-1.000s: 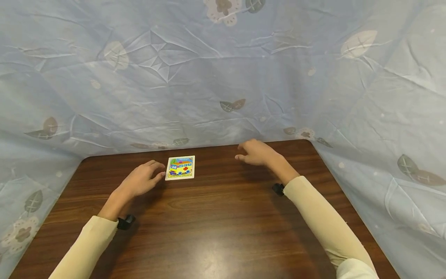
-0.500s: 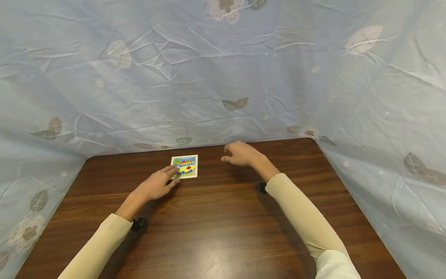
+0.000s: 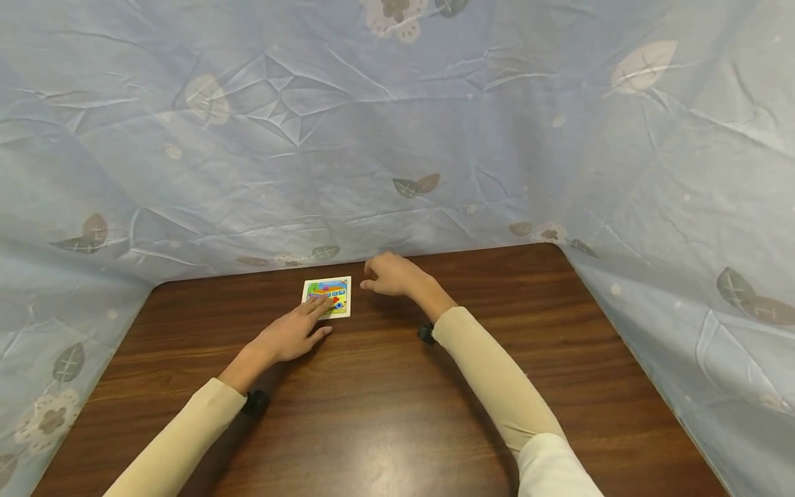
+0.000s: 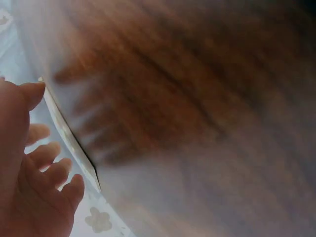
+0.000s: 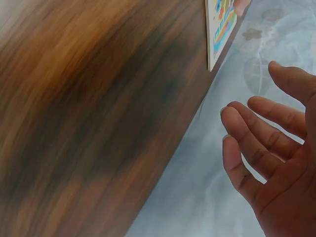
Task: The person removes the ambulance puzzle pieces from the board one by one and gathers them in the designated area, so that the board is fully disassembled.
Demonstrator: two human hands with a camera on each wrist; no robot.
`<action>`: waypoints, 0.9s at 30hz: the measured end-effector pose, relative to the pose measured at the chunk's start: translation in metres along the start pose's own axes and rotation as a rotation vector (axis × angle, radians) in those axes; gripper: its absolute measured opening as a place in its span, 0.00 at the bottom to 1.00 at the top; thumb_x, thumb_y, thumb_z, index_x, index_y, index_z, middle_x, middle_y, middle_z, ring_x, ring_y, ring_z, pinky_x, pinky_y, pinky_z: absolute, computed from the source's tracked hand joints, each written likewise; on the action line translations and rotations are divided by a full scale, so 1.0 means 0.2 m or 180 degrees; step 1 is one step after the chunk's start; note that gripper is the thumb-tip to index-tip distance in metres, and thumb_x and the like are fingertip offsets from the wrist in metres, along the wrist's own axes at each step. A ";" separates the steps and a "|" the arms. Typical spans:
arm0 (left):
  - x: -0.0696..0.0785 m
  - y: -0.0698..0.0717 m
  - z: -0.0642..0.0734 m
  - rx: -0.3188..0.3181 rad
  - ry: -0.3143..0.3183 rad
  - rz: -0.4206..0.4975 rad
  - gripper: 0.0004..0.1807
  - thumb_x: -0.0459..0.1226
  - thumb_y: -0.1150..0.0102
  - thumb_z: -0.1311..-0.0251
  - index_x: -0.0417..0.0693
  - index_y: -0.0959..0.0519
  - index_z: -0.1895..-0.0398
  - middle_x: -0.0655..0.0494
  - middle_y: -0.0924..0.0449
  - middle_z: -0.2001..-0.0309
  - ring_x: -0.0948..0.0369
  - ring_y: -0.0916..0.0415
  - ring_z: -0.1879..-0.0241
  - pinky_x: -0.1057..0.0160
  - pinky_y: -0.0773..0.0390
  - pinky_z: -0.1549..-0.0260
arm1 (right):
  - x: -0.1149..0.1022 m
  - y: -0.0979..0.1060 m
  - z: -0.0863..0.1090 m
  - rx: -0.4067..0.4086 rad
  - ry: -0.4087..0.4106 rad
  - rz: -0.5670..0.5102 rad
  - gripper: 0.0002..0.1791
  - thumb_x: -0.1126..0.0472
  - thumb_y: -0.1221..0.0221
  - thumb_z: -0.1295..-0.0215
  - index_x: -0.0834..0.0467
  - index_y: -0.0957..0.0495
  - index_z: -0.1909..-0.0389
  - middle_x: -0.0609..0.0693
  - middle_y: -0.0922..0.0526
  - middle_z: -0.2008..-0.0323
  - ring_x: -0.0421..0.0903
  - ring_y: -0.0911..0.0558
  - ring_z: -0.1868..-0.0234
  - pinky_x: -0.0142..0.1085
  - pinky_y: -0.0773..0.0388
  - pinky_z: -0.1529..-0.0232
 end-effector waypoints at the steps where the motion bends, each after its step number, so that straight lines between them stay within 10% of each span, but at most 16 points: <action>1: 0.00 0.00 -0.01 -0.0012 -0.0019 -0.0011 0.37 0.51 0.50 0.19 0.43 0.44 0.16 0.39 0.49 0.15 0.38 0.48 0.17 0.38 0.36 0.22 | -0.01 -0.01 -0.01 0.0002 0.0004 -0.0027 0.26 0.47 0.38 0.24 0.61 0.20 0.36 0.54 0.12 0.45 0.52 0.13 0.44 0.47 0.15 0.40; 27: -0.05 -0.04 -0.07 -0.0422 -0.0093 -0.0370 0.42 0.63 0.71 0.18 0.48 0.53 0.13 0.40 0.64 0.13 0.40 0.61 0.14 0.37 0.52 0.16 | -0.07 -0.26 -0.25 0.0079 -0.0236 -0.0470 0.26 0.53 0.35 0.26 0.64 0.23 0.34 0.58 0.16 0.42 0.55 0.17 0.39 0.47 0.17 0.36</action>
Point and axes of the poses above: each hand's wrist, its own z-axis away from the middle knuckle, its own y-axis out of the back of the hand, x = y × z, the point moved 3 cm from there along -z, towards the middle knuckle
